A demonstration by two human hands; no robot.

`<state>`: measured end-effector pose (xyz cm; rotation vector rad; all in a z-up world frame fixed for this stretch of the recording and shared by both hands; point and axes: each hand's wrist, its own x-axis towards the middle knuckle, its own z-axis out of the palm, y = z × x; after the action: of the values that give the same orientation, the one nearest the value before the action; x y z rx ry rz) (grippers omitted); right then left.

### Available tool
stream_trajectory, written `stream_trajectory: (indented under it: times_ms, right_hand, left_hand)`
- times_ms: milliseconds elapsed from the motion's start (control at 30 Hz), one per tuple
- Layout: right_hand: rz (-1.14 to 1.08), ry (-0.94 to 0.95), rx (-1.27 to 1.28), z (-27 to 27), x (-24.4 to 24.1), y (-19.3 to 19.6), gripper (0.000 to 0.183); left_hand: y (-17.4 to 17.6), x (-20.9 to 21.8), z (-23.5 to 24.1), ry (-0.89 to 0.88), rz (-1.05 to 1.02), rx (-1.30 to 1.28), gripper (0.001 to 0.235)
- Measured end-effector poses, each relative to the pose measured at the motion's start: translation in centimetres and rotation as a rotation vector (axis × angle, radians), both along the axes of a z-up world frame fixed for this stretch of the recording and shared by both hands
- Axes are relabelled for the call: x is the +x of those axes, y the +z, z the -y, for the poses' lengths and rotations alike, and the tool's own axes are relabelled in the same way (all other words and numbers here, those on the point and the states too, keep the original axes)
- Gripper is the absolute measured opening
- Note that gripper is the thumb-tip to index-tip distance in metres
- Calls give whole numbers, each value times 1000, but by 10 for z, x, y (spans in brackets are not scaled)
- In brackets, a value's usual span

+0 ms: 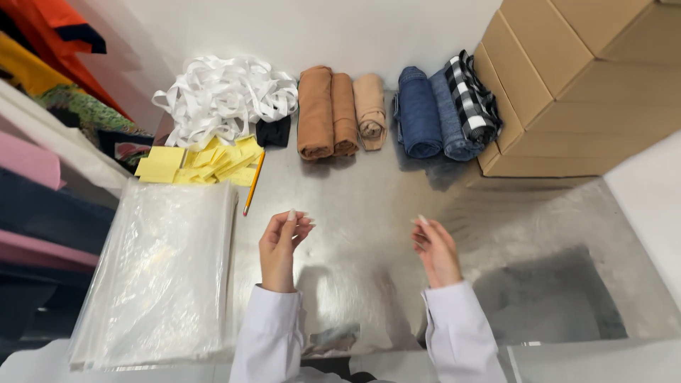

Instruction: The person unfolds various folded garments, including pants and shirts, and places them onto hangers. They then hang the clothes on a metal clothing rack. The person repeats this process for several items, organizing them on the rack.

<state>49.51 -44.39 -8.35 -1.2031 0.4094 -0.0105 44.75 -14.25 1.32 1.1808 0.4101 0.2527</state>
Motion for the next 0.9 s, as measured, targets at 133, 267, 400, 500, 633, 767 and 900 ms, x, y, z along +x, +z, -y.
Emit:
stream_trajectory:
  times_ms: [133,267,400,500,633,767,900]
  right_hand:
    - [-108,180,-149,-18,93,-16,19]
    - [-305,250,15,-19,174,-56,29]
    - [-365,46,-206,-26,267,-117,53]
    - [-245,36,-771,-44,327,-106,99]
    - [-96,82,-886,-79,354,-59,114]
    - [-125,56,-911,-95,367,-54,107]
    - [-60,-84,-882,-79,367,-84,66]
  left_hand:
    - [4,49,14,-20,19,-29,23]
    - [-15,87,25,-37,34,-68,21]
    - [1,96,18,-31,-16,-96,23]
    - [-1,104,0,48,-56,-124,22]
    - [-9,111,-21,93,-118,-105,25]
    - [-13,112,-35,124,-158,-115,26]
    - [-29,111,-33,126,-160,-125,25]
